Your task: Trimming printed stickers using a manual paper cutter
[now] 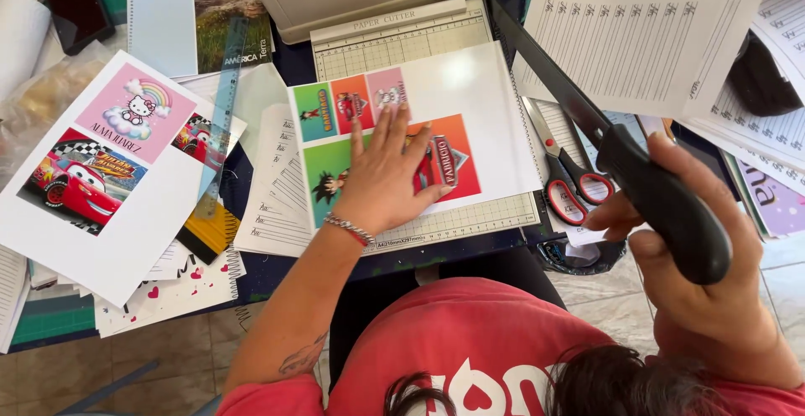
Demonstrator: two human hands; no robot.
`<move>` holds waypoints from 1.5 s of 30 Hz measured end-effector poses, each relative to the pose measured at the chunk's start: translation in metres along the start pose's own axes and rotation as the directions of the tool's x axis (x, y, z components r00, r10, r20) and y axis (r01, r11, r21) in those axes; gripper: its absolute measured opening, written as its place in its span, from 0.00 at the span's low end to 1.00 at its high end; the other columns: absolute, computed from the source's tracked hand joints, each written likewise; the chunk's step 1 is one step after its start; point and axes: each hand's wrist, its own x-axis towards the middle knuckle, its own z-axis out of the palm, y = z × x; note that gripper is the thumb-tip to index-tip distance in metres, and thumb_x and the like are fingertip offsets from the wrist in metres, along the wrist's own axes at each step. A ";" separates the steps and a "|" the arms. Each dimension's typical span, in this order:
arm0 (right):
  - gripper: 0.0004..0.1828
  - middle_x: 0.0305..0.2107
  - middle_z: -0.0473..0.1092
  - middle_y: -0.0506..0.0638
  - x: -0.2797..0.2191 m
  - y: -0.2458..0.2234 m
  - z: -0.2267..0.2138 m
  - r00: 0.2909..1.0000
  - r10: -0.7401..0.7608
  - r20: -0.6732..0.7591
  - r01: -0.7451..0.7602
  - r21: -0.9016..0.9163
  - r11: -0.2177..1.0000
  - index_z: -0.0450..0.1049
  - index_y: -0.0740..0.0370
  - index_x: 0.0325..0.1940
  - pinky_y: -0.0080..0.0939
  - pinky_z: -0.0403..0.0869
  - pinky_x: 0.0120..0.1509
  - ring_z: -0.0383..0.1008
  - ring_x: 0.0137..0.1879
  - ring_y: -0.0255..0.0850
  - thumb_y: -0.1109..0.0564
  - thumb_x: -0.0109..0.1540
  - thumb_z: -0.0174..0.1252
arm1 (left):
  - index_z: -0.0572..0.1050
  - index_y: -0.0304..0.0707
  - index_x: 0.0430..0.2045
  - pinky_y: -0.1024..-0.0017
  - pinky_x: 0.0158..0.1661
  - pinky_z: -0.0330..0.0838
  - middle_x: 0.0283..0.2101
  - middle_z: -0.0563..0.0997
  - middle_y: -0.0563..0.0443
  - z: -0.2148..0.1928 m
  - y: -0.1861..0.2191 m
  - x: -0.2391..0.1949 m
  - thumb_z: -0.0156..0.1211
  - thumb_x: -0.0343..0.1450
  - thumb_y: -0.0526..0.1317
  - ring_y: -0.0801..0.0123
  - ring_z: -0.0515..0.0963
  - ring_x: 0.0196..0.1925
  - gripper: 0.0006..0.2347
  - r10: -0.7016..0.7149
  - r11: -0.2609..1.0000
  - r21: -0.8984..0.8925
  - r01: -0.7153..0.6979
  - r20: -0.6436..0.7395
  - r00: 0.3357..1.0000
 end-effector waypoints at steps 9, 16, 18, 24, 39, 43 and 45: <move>0.32 0.54 0.73 0.75 0.005 0.033 -0.011 0.862 -0.502 0.071 0.438 -0.603 0.667 0.69 0.91 0.61 0.54 0.77 0.51 0.79 0.43 0.57 0.51 0.72 0.46 | 0.55 0.49 0.71 0.30 0.69 0.30 0.77 0.46 0.35 0.014 0.024 0.046 0.39 0.69 0.74 0.44 0.43 0.79 0.40 0.034 0.997 0.067 -0.027 -0.109 0.993; 0.33 0.48 0.77 0.66 -0.001 0.039 -0.009 0.895 -0.444 0.039 0.372 -0.613 0.697 0.69 0.86 0.62 0.48 0.75 0.50 0.80 0.45 0.54 0.47 0.71 0.46 | 0.53 0.48 0.73 0.32 0.68 0.37 0.77 0.45 0.36 0.003 0.029 0.064 0.45 0.69 0.74 0.46 0.43 0.79 0.42 0.061 0.996 0.069 -0.055 -0.089 0.994; 0.33 0.39 0.78 0.60 -0.001 0.040 -0.009 0.893 -0.448 0.047 0.375 -0.630 0.680 0.69 0.85 0.63 0.49 0.75 0.50 0.79 0.43 0.54 0.46 0.71 0.44 | 0.45 0.42 0.75 0.35 0.70 0.27 0.78 0.38 0.37 -0.003 0.030 0.073 0.48 0.66 0.76 0.49 0.36 0.80 0.48 0.133 0.991 0.032 -0.132 -0.019 0.991; 0.32 0.45 0.78 0.63 -0.005 0.050 -0.011 0.850 -0.518 0.096 0.445 -0.658 0.607 0.70 0.87 0.59 0.50 0.75 0.44 0.80 0.42 0.59 0.48 0.71 0.44 | 0.47 0.38 0.74 0.31 0.69 0.29 0.78 0.40 0.38 0.007 0.036 0.095 0.49 0.61 0.81 0.49 0.35 0.80 0.54 0.177 0.981 0.080 -0.175 -0.009 0.984; 0.33 0.39 0.79 0.55 -0.009 0.056 -0.023 0.886 -0.434 0.164 0.439 -0.599 0.669 0.65 0.85 0.61 0.48 0.74 0.43 0.78 0.41 0.55 0.47 0.69 0.46 | 0.49 0.37 0.74 0.25 0.66 0.31 0.78 0.40 0.38 0.012 0.040 0.102 0.45 0.61 0.83 0.50 0.36 0.79 0.55 0.202 0.975 0.112 -0.194 -0.064 0.977; 0.32 0.38 0.79 0.56 -0.009 0.058 -0.023 0.879 -0.446 0.170 0.451 -0.604 0.657 0.65 0.85 0.61 0.48 0.75 0.44 0.79 0.41 0.55 0.47 0.69 0.46 | 0.50 0.37 0.73 0.24 0.66 0.32 0.78 0.41 0.38 0.014 0.039 0.103 0.46 0.61 0.83 0.49 0.37 0.79 0.55 0.205 0.973 0.120 -0.195 -0.076 0.976; 0.33 0.41 0.78 0.58 -0.011 0.060 -0.024 0.872 -0.459 0.172 0.458 -0.619 0.638 0.65 0.86 0.60 0.48 0.75 0.43 0.79 0.41 0.57 0.47 0.69 0.45 | 0.49 0.37 0.74 0.24 0.66 0.31 0.78 0.40 0.39 0.014 0.039 0.103 0.46 0.61 0.83 0.50 0.36 0.79 0.55 0.202 0.974 0.118 -0.193 -0.070 0.977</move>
